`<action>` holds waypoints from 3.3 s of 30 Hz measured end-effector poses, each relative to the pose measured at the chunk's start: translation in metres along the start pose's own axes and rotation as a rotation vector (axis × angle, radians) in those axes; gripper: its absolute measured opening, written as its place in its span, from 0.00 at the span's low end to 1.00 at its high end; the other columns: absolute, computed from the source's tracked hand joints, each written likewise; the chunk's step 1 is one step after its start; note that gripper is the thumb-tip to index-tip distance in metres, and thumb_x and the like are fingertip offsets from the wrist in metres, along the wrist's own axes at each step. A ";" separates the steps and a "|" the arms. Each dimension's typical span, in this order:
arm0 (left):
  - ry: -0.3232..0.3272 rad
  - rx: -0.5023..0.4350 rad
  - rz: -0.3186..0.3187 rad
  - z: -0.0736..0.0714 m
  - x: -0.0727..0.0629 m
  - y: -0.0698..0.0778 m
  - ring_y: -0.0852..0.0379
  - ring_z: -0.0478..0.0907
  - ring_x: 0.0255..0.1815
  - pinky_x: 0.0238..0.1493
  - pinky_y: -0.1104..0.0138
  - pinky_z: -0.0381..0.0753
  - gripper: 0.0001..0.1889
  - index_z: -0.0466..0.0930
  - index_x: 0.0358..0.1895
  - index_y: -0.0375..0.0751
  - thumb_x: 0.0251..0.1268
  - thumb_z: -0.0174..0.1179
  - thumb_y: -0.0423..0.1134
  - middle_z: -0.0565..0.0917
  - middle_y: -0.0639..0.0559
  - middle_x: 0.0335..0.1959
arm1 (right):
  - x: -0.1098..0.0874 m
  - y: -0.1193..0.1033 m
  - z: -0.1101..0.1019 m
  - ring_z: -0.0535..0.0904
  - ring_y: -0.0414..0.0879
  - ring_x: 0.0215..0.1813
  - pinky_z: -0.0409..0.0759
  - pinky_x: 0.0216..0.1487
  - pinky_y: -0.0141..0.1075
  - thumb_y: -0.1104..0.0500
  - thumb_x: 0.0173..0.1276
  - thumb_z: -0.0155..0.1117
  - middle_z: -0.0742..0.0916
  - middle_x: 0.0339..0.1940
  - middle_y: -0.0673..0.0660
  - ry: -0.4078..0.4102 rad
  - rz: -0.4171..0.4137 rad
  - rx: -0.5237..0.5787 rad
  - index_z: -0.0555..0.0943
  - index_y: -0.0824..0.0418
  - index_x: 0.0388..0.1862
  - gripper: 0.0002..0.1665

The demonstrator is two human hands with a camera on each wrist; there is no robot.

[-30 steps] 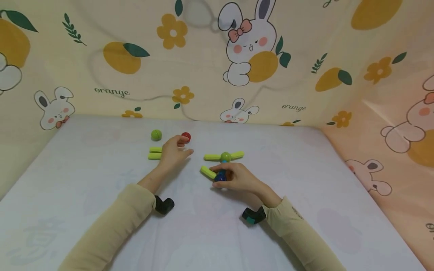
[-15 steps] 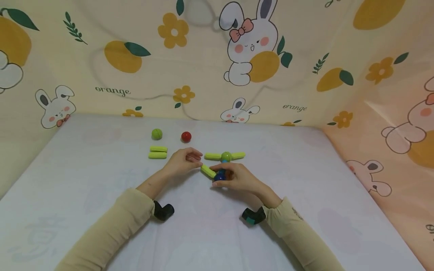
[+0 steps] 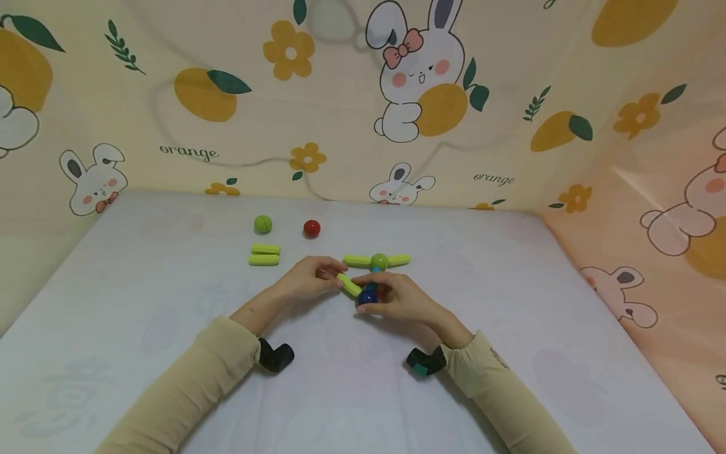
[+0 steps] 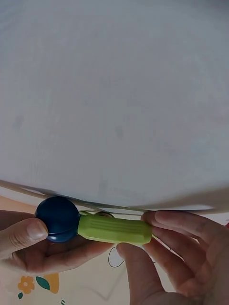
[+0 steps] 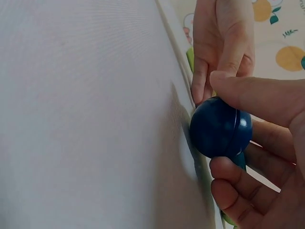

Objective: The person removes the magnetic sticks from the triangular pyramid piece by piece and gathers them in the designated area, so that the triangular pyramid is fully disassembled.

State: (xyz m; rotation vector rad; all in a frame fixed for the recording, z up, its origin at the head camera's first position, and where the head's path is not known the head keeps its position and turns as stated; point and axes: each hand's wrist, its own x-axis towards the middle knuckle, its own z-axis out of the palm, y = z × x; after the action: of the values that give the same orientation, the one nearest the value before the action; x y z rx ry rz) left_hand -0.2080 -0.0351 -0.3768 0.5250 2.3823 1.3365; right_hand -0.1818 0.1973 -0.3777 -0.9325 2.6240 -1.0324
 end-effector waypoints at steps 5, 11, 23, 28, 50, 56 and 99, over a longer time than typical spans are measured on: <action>0.003 0.002 -0.012 0.001 0.001 0.000 0.50 0.78 0.52 0.59 0.57 0.74 0.16 0.79 0.56 0.38 0.65 0.60 0.35 0.83 0.45 0.51 | -0.001 0.000 -0.001 0.72 0.42 0.31 0.73 0.31 0.29 0.53 0.58 0.73 0.83 0.35 0.51 -0.013 -0.007 0.018 0.77 0.58 0.61 0.31; 0.015 0.005 -0.033 0.002 0.001 -0.001 0.52 0.78 0.49 0.56 0.58 0.75 0.15 0.80 0.54 0.40 0.64 0.61 0.34 0.83 0.46 0.49 | -0.001 -0.001 -0.001 0.74 0.42 0.33 0.75 0.34 0.30 0.53 0.59 0.72 0.83 0.38 0.51 -0.033 0.000 0.023 0.77 0.58 0.61 0.31; 0.039 0.003 -0.055 -0.003 -0.005 -0.004 0.51 0.79 0.50 0.57 0.58 0.75 0.15 0.80 0.53 0.39 0.64 0.61 0.34 0.82 0.44 0.52 | 0.002 0.002 0.000 0.76 0.42 0.35 0.77 0.38 0.31 0.58 0.60 0.70 0.84 0.40 0.53 -0.013 0.000 -0.003 0.78 0.60 0.58 0.26; 0.058 0.009 -0.079 -0.007 -0.010 -0.008 0.52 0.78 0.49 0.56 0.58 0.75 0.13 0.81 0.51 0.40 0.63 0.62 0.35 0.83 0.46 0.50 | 0.004 0.002 0.003 0.75 0.41 0.35 0.77 0.38 0.30 0.58 0.60 0.70 0.84 0.40 0.53 0.022 -0.018 0.009 0.80 0.60 0.56 0.24; 0.048 -0.058 -0.114 -0.014 -0.016 -0.022 0.59 0.75 0.37 0.38 0.72 0.74 0.14 0.83 0.48 0.38 0.60 0.65 0.38 0.84 0.49 0.38 | 0.015 -0.007 0.012 0.76 0.42 0.33 0.76 0.34 0.30 0.58 0.58 0.73 0.85 0.41 0.54 0.152 0.110 -0.020 0.83 0.60 0.51 0.21; 0.039 -0.061 -0.125 -0.014 -0.018 -0.020 0.58 0.75 0.39 0.40 0.71 0.74 0.13 0.84 0.49 0.41 0.61 0.65 0.38 0.84 0.50 0.41 | 0.015 -0.008 0.012 0.76 0.41 0.31 0.76 0.31 0.29 0.58 0.57 0.73 0.86 0.40 0.55 0.146 0.105 -0.033 0.83 0.62 0.51 0.21; -0.063 -0.244 -0.192 -0.022 -0.020 -0.026 0.62 0.83 0.36 0.46 0.68 0.82 0.17 0.78 0.55 0.28 0.66 0.59 0.32 0.87 0.41 0.40 | 0.018 -0.010 0.013 0.76 0.40 0.30 0.75 0.31 0.29 0.58 0.58 0.73 0.86 0.45 0.56 0.154 0.133 0.001 0.83 0.60 0.52 0.21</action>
State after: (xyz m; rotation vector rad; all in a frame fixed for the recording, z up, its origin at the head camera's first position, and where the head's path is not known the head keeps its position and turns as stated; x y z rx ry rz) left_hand -0.2043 -0.0732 -0.3859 0.2579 2.1191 1.4712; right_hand -0.1868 0.1735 -0.3798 -0.6924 2.7656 -1.1122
